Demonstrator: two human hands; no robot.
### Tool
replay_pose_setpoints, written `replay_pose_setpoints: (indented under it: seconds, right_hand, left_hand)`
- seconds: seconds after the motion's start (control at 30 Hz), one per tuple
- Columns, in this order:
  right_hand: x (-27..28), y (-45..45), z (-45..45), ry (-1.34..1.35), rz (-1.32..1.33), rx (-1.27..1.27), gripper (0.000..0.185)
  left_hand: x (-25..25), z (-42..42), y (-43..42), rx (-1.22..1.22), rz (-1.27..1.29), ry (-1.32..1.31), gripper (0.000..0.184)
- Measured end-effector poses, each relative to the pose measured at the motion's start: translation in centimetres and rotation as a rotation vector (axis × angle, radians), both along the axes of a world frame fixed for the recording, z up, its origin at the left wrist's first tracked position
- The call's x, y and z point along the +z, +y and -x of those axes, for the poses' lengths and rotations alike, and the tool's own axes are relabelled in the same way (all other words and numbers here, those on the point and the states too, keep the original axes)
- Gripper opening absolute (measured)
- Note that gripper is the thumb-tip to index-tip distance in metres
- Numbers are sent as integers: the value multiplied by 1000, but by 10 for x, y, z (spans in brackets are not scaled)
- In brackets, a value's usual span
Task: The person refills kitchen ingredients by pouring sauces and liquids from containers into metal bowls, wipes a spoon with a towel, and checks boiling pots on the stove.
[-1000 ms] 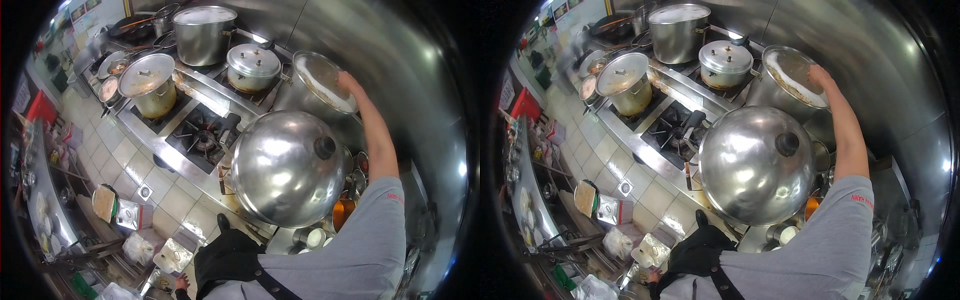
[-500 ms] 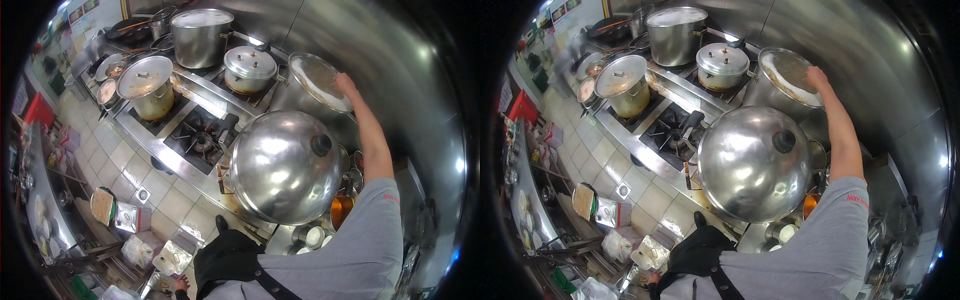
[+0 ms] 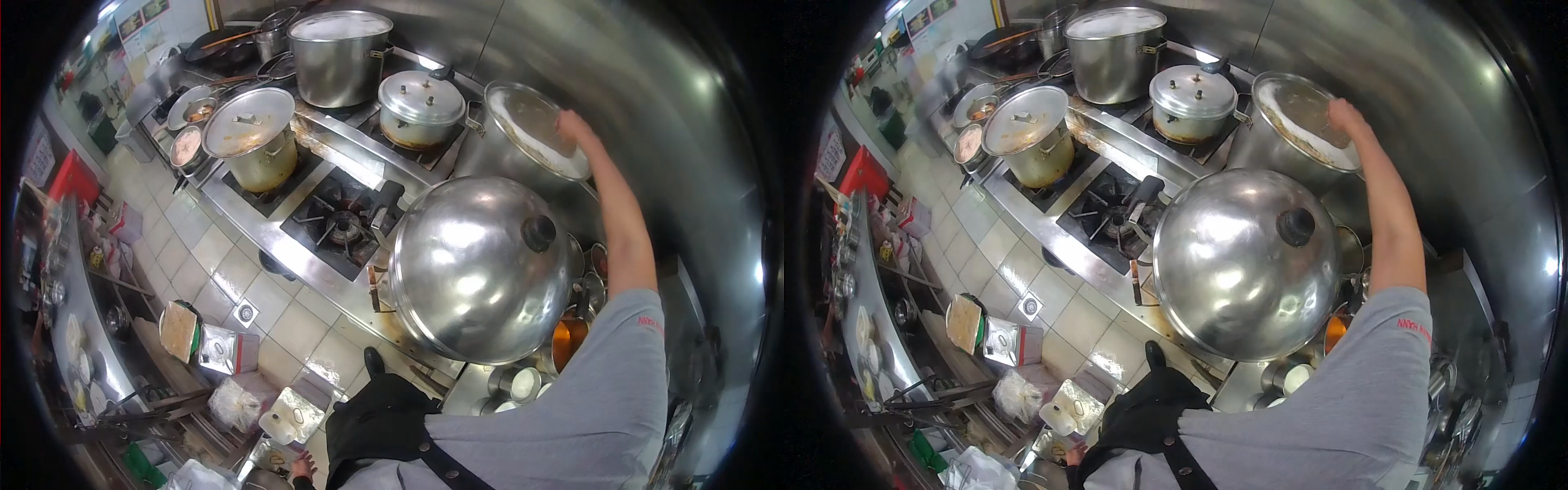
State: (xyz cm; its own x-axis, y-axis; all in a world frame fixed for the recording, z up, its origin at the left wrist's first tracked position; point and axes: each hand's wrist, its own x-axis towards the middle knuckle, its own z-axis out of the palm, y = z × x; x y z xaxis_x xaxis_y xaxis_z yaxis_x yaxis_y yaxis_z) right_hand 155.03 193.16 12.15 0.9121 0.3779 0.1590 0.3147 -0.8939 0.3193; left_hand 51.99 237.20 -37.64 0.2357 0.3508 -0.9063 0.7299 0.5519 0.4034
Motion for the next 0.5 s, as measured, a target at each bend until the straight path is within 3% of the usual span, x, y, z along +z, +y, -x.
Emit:
replay_pose_setpoints:
  seconds: [0.1,0.17,0.37,0.43,0.47,0.5]
  right_hand:
    - [57,17,43,-152,-30,42,20]
    - [86,20,60,-220,16,141,20]
    - [136,75,158,-424,88,267,15]
    - [136,103,206,-556,18,471,15]
    - [136,119,238,-632,-8,634,16]
    - [135,143,273,-475,-168,530,18]
  left_hand:
    - [3,2,-2,-224,-71,13,51]
    - [-3,0,5,-163,-5,-19,51]
    - [-47,-3,55,-1259,-664,-217,47]
    - [-69,-6,77,-1359,-929,-413,45]
    - [-90,-11,84,-939,-564,-378,44]
    - [-108,-13,92,-513,-210,-326,43]
